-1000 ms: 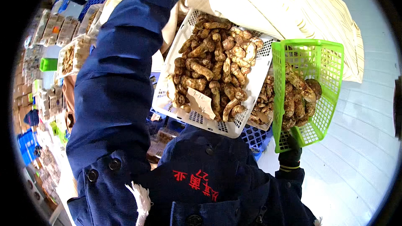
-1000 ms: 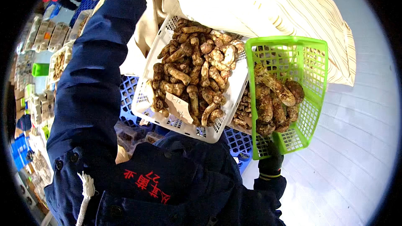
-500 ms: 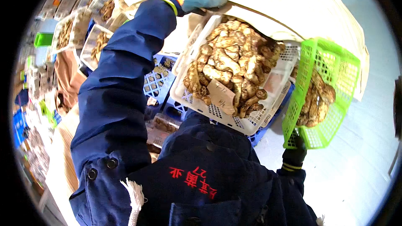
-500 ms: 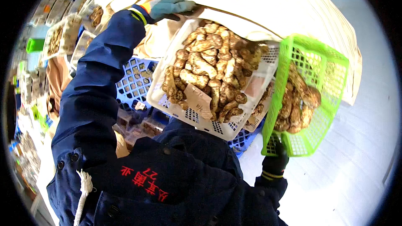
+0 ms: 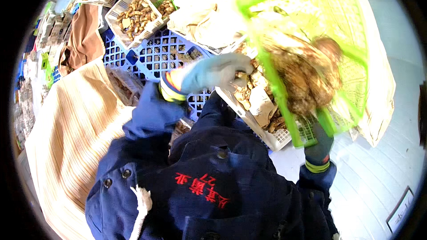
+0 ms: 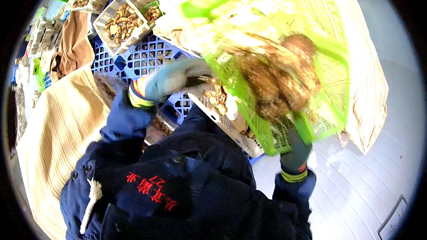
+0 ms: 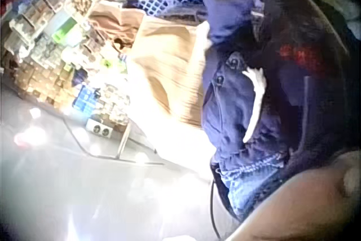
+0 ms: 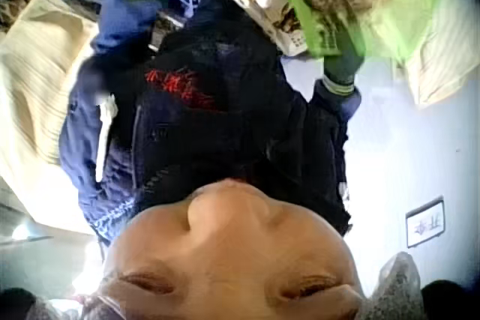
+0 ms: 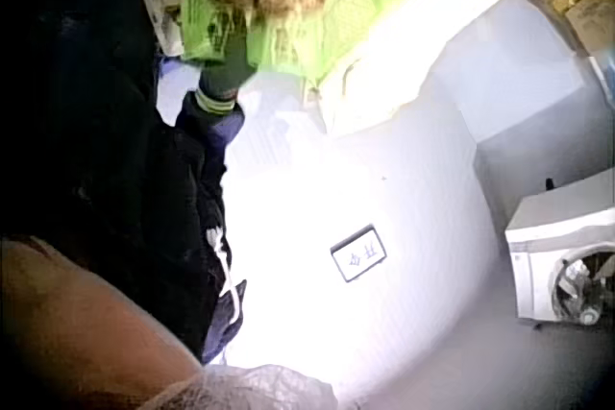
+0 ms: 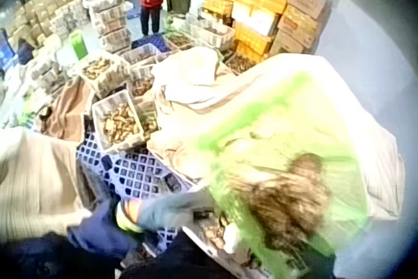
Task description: The person carries a green plastic basket through a warehouse facility and sorts matsutake mushrooms from large white crates into the green basket by hand.
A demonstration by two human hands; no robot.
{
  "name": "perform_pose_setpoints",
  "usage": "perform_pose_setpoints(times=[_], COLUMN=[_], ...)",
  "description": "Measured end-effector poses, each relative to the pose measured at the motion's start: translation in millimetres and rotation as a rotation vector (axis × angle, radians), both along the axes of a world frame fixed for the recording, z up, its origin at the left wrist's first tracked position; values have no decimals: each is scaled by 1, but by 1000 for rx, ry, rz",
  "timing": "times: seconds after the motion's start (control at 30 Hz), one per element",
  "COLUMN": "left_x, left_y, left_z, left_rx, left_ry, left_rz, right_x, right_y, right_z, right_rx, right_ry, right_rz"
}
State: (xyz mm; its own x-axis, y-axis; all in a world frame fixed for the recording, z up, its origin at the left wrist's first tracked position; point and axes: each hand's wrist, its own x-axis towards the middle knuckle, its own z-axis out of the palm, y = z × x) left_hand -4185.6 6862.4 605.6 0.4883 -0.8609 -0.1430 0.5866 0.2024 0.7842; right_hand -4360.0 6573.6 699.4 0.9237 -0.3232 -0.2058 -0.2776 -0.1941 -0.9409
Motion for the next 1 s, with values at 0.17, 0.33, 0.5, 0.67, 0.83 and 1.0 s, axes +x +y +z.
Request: perform_pose_setpoints(times=[0.17,0.33,0.5,0.67,0.83,1.0], left_x=[-64,-75,-94,-90,-91,-112], left_y=[30,56,141,204,222,245], left_z=[13,-25,-49,-144,-225,-260], left_rx=[61,86,994,93,239,217], left_ry=[53,19,-1113,315,374,479], left_rz=[282,718,781,1121,1134,1165], right_x=[83,111,120,206,323,355], right_y=[51,127,202,170,124,113], right_z=[-81,-95,-111,-129,-204,-286], right_rx=[212,-61,475,-363,-1268,-1437], right_ry=[-22,-36,296,298,277,983], right_rz=[95,504,578,1242,1204,1298])
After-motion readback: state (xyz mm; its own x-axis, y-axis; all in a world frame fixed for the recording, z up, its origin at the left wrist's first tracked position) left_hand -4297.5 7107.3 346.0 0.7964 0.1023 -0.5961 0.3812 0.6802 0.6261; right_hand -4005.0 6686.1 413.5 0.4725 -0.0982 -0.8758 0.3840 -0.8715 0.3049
